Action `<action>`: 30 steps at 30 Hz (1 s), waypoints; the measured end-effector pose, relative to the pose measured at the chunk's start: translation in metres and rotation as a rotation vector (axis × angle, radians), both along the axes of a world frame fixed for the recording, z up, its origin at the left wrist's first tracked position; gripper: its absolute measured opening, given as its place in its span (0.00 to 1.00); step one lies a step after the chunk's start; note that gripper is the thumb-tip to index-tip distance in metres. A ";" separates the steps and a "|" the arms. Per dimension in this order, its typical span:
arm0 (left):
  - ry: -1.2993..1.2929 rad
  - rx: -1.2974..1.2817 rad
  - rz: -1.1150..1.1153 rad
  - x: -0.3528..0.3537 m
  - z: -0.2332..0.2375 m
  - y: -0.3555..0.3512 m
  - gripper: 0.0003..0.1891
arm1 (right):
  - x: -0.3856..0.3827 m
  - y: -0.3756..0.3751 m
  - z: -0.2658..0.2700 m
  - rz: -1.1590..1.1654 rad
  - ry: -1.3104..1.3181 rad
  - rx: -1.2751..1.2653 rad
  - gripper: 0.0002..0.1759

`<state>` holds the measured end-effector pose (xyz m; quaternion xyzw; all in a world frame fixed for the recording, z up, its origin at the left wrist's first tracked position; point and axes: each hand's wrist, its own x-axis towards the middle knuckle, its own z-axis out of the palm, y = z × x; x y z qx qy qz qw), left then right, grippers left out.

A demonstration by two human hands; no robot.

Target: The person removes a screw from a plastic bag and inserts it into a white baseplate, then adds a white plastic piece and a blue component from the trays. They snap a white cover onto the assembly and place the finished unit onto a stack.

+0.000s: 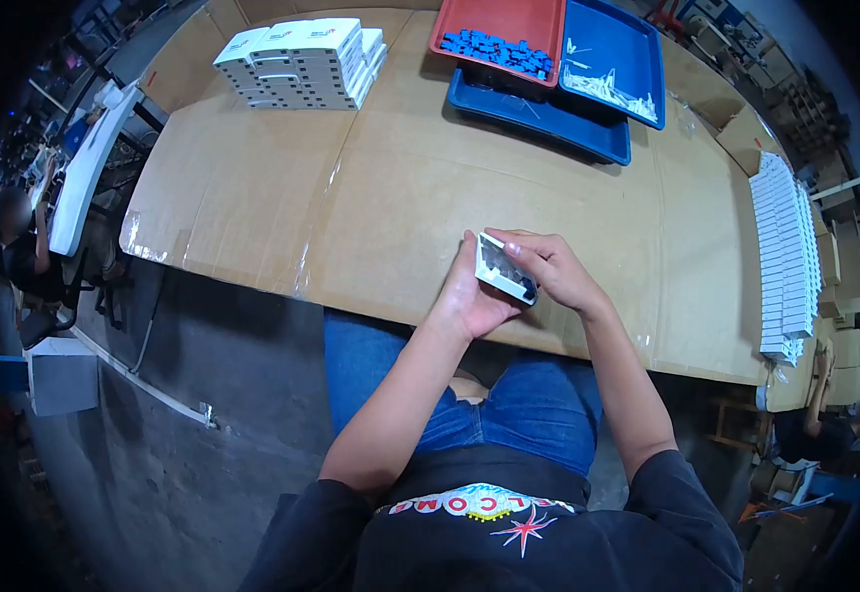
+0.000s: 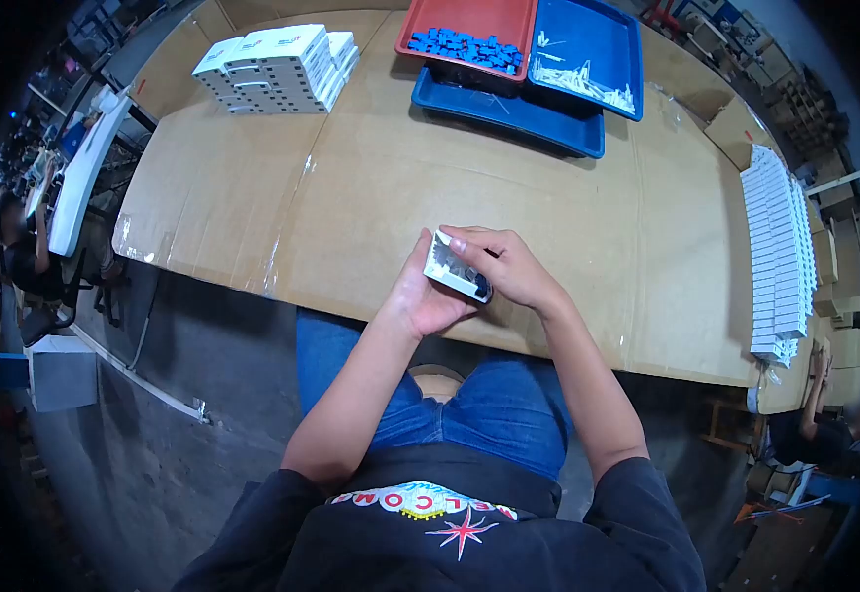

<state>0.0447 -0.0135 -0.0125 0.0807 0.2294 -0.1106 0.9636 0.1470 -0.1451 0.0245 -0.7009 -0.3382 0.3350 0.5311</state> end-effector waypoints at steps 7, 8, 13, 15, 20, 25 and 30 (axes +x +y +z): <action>-0.002 -0.025 -0.026 0.000 -0.005 0.005 0.31 | 0.002 0.003 0.007 0.006 0.026 -0.097 0.24; -0.002 -0.026 -0.026 0.000 -0.004 0.006 0.30 | 0.002 0.004 0.008 -0.008 0.028 -0.091 0.23; -0.003 -0.044 -0.061 0.002 -0.008 0.010 0.32 | 0.000 0.008 0.016 0.046 -0.090 -0.183 0.24; 0.004 -0.034 -0.062 0.003 -0.009 0.011 0.34 | 0.001 0.009 0.017 0.061 -0.097 -0.215 0.24; 0.031 -0.044 -0.055 0.003 -0.006 0.009 0.34 | 0.001 0.008 0.012 0.030 -0.095 -0.197 0.25; 0.007 -0.058 -0.058 0.004 -0.011 0.010 0.34 | -0.001 0.007 0.010 0.015 -0.085 -0.193 0.28; 0.005 -0.075 -0.047 0.003 -0.013 0.014 0.27 | 0.000 0.009 0.011 0.018 -0.074 -0.217 0.30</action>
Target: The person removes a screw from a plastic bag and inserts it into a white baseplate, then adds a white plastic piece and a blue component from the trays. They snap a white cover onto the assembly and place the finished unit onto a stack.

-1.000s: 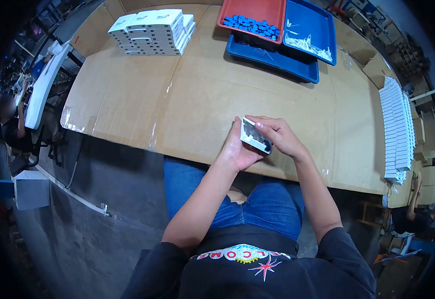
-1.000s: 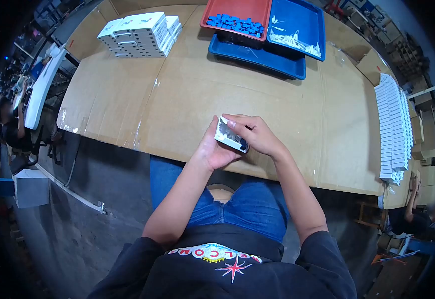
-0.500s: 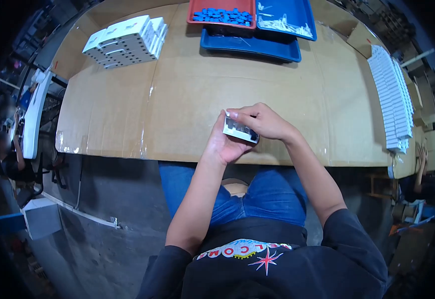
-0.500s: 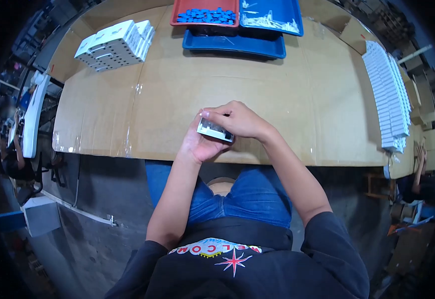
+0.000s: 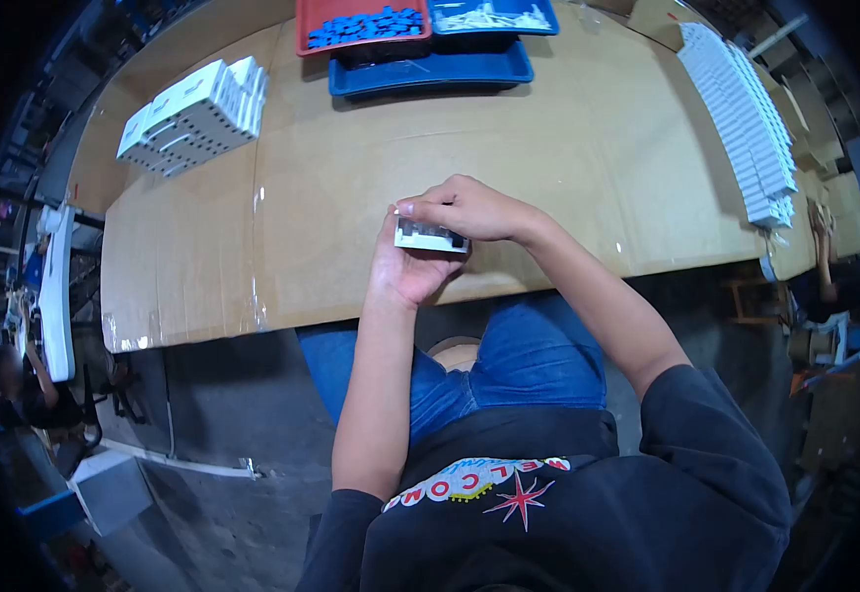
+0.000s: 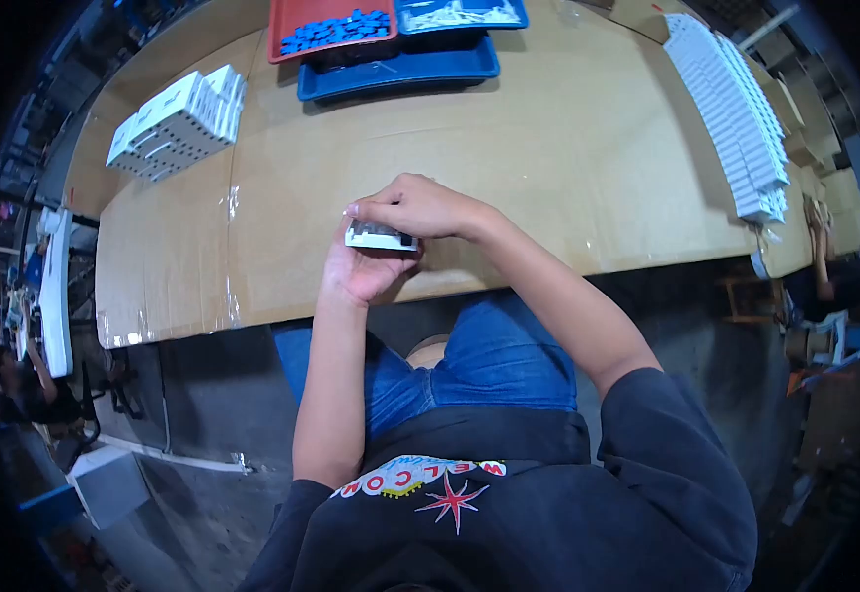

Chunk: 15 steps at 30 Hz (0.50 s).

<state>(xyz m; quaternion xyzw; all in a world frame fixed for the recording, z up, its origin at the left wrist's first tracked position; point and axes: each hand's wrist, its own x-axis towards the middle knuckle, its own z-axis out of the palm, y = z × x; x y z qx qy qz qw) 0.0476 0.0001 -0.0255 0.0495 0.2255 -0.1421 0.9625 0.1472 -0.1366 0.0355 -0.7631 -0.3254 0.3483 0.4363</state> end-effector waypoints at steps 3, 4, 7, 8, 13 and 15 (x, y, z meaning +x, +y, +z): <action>0.008 0.014 -0.003 0.003 0.002 -0.006 0.28 | 0.002 -0.001 -0.004 0.038 -0.027 0.005 0.29; 0.018 0.044 0.004 0.000 0.007 -0.008 0.28 | -0.002 0.000 -0.001 0.038 -0.102 -0.014 0.28; 0.052 0.129 0.026 0.002 0.014 -0.010 0.30 | 0.000 -0.001 0.000 0.009 0.007 0.050 0.29; 0.062 0.170 0.034 0.001 0.016 -0.012 0.30 | 0.001 -0.003 0.001 -0.013 0.058 0.072 0.28; -0.097 -0.089 -0.031 -0.003 -0.001 -0.001 0.30 | 0.008 -0.016 -0.018 -0.074 0.224 0.238 0.27; -0.059 -0.058 -0.027 -0.002 0.000 -0.002 0.30 | 0.009 -0.019 -0.022 -0.087 0.263 0.218 0.28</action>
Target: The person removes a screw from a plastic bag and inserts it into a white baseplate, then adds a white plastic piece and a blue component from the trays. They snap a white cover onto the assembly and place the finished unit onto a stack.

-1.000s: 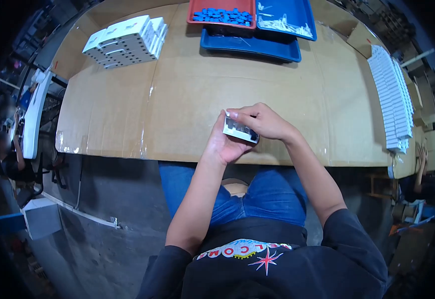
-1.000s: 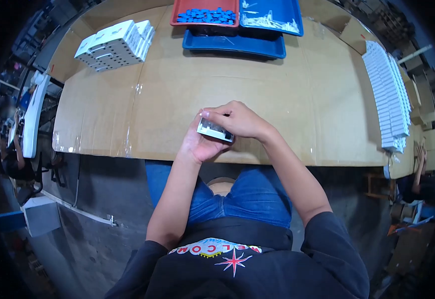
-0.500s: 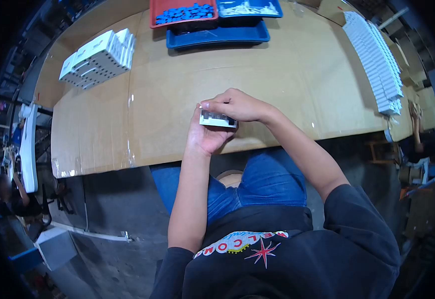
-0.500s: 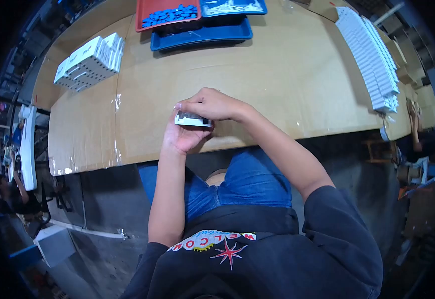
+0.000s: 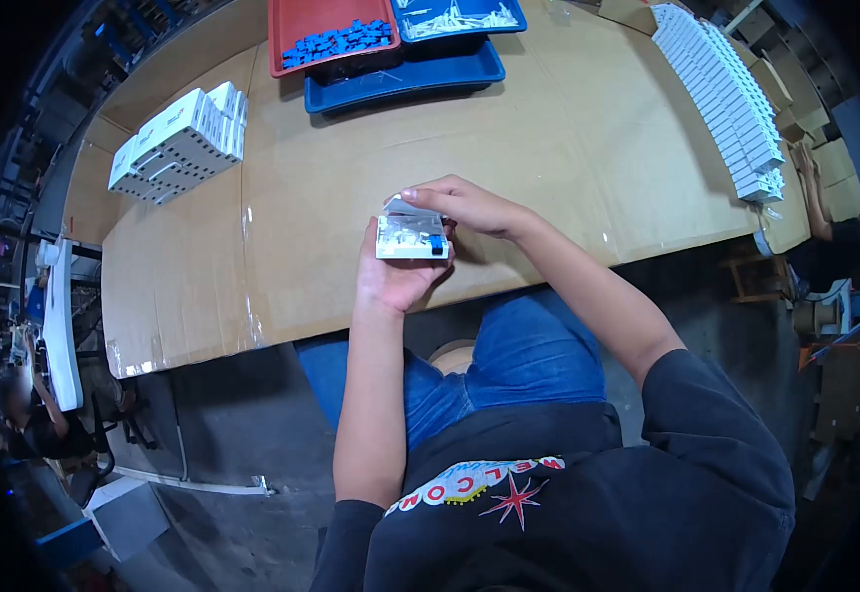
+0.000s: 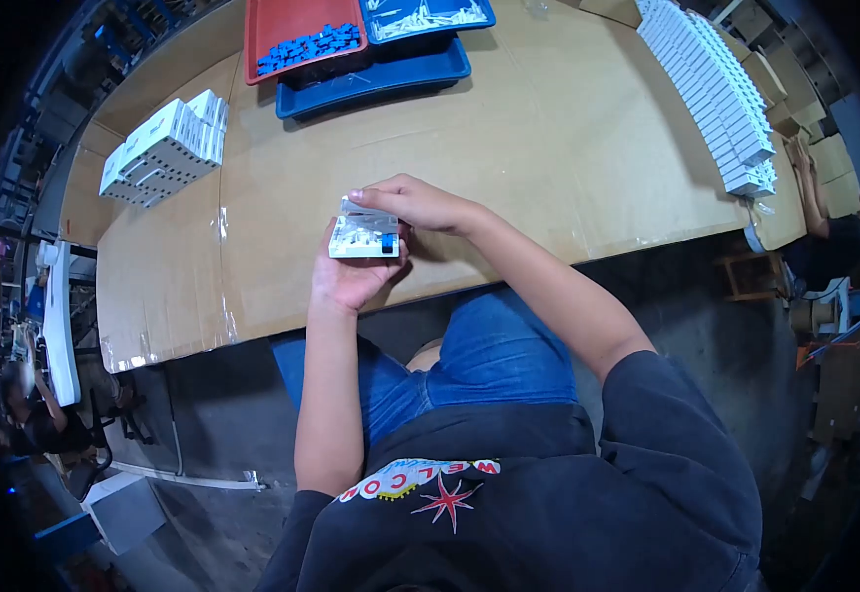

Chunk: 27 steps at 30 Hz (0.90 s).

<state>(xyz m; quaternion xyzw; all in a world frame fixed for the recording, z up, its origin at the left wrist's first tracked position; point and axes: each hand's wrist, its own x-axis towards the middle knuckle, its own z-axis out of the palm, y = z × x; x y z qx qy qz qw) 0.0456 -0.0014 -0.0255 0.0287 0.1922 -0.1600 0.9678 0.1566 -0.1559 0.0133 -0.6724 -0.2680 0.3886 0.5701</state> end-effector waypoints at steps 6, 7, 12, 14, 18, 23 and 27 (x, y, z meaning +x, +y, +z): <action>0.006 0.011 0.015 -0.001 -0.002 0.001 0.29 | -0.007 0.001 0.004 -0.013 -0.026 0.043 0.28; 0.020 0.022 0.022 -0.001 -0.002 0.000 0.29 | -0.007 0.003 -0.002 -0.007 -0.049 0.070 0.28; 0.067 0.130 0.067 0.000 0.014 -0.008 0.27 | -0.009 0.006 -0.004 -0.008 -0.144 0.082 0.28; 0.060 0.162 0.092 0.002 0.016 -0.011 0.27 | -0.007 0.004 -0.001 -0.005 -0.138 0.062 0.29; 0.044 0.159 0.092 0.003 0.008 -0.008 0.24 | -0.007 0.005 0.000 0.001 -0.202 0.040 0.28; 0.044 0.111 0.070 0.005 0.008 -0.005 0.21 | -0.006 0.008 0.000 0.015 -0.249 -0.011 0.29; 0.081 0.091 0.075 0.010 -0.001 -0.003 0.29 | -0.002 0.008 0.012 0.066 -0.214 -0.128 0.27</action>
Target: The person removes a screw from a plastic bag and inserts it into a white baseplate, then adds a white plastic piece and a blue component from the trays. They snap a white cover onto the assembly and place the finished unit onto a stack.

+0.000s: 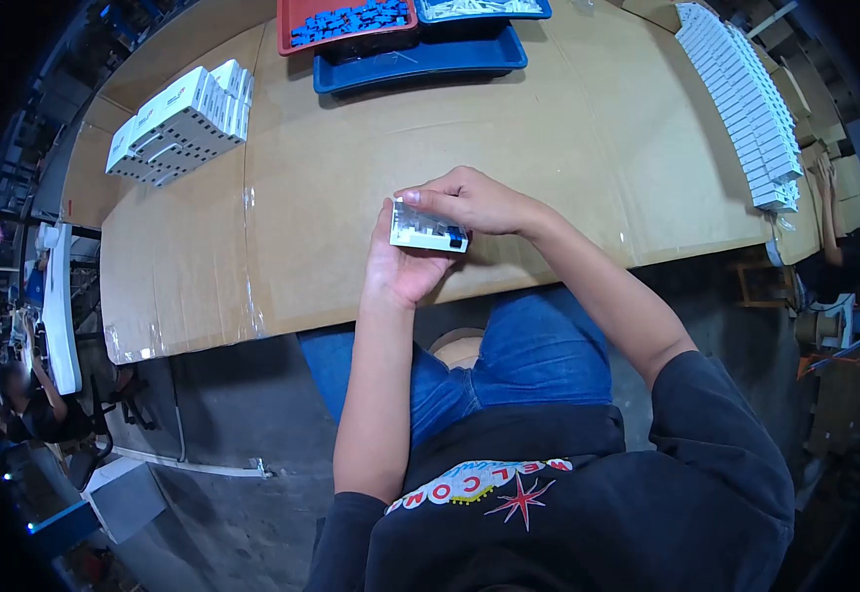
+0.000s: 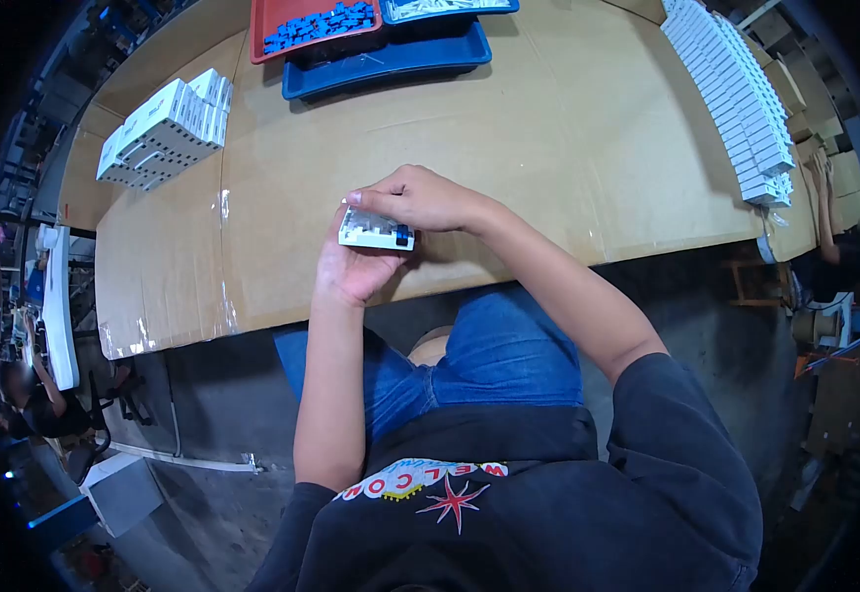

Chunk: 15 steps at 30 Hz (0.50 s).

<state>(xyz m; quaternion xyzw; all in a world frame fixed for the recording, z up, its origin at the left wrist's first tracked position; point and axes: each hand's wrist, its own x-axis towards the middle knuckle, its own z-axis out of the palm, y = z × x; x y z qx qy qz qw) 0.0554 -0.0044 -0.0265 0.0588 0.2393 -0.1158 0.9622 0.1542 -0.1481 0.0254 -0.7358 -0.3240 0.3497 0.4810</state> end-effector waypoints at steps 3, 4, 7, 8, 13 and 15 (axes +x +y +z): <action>0.007 0.012 0.000 0.001 0.001 0.000 0.29 | 0.000 0.001 0.001 -0.019 0.013 -0.004 0.28; 0.018 0.029 0.001 0.001 0.005 -0.001 0.29 | 0.000 0.001 0.001 -0.024 0.010 -0.004 0.29; 0.030 0.046 -0.008 0.002 0.004 -0.001 0.28 | -0.002 0.001 0.007 -0.033 0.000 -0.010 0.30; 0.031 0.045 -0.014 0.004 0.002 0.000 0.28 | -0.003 0.001 0.009 -0.036 -0.004 -0.013 0.31; 0.013 0.074 -0.028 0.006 0.004 -0.002 0.29 | 0.001 0.006 0.005 -0.004 0.006 -0.055 0.33; 0.018 0.078 -0.025 0.006 0.009 -0.004 0.30 | 0.002 0.007 0.007 0.009 0.004 -0.075 0.33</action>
